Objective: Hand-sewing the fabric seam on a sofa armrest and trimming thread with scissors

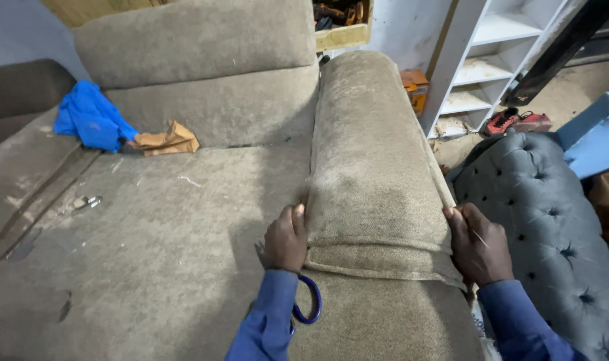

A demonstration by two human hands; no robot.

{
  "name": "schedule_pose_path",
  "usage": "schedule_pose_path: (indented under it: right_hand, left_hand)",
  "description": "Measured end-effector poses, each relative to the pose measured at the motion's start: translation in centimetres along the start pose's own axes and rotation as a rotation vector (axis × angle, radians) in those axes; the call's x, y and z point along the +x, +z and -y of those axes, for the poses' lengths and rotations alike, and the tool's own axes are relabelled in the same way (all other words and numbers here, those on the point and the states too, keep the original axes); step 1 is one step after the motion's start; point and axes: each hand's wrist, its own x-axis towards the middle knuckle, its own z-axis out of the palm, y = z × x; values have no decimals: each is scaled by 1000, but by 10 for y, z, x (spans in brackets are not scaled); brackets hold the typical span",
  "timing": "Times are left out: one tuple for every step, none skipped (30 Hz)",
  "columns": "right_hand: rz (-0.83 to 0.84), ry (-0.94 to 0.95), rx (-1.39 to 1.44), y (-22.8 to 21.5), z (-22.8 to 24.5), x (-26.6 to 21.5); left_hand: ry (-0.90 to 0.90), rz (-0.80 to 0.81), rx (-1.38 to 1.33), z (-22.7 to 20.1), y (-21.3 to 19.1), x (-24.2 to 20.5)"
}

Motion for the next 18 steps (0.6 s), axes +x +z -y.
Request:
schedule_pose_path:
  right_hand:
    - [-3, 87, 18, -7, 9, -2]
    - [-7, 175, 38, -14, 19, -4]
    - [-19, 181, 40, -22, 24, -16]
    - [-113, 157, 44, -29, 30, -29]
    - [-200, 130, 46, -35, 37, -41]
    - [-204, 132, 47, -37, 37, -52]
    - [-251, -31, 38, -38, 37, -62]
    - [-297, -194, 29, -38, 37, -72]
    - [-297, -193, 28, -33, 42, -79]
    - [-223, -263, 4, -27, 46, -85]
    - [-149, -335, -17, -20, 52, -92]
    - [-149, -336, -15, -10, 51, -89]
    - [-131, -384, -151, 1, 51, -87]
    - [-112, -432, -286, 12, 51, -84]
    - [-114, -434, -284, 19, 50, -80]
    - [-73, -460, -307, 26, 49, -75]
    - [-29, -488, -329, 34, 49, -70]
    - [-29, -492, -327, 47, 42, -64]
  left_hand:
    - [-53, 32, 18, -10, -9, -4]
    - [-106, 64, 37, -19, -17, -7]
    - [-92, 68, 36, -24, -22, -13]
    - [15, -101, -23, -29, -27, -18]
    - [114, -274, -80, -31, -33, -25]
    - [118, -273, -82, -48, -41, -33]
    - [266, -263, -108, -65, -49, -41]
    - [414, -252, -133, -81, -57, -50]
    - [413, -251, -134, -88, -57, -57]
    - [521, -163, -119, -95, -56, -64]
    - [627, -75, -101, -100, -57, -71]
    - [627, -76, -99, -105, -56, -71]
    - [654, -71, -97, -109, -56, -70]
    - [682, -67, -94, -114, -57, -70]
    - [684, -70, -92, -115, -57, -68]
    - [706, -82, -108, -115, -57, -65]
    - [726, -94, -122, -115, -57, -63]
    - [725, -98, -120, -114, -58, -62]
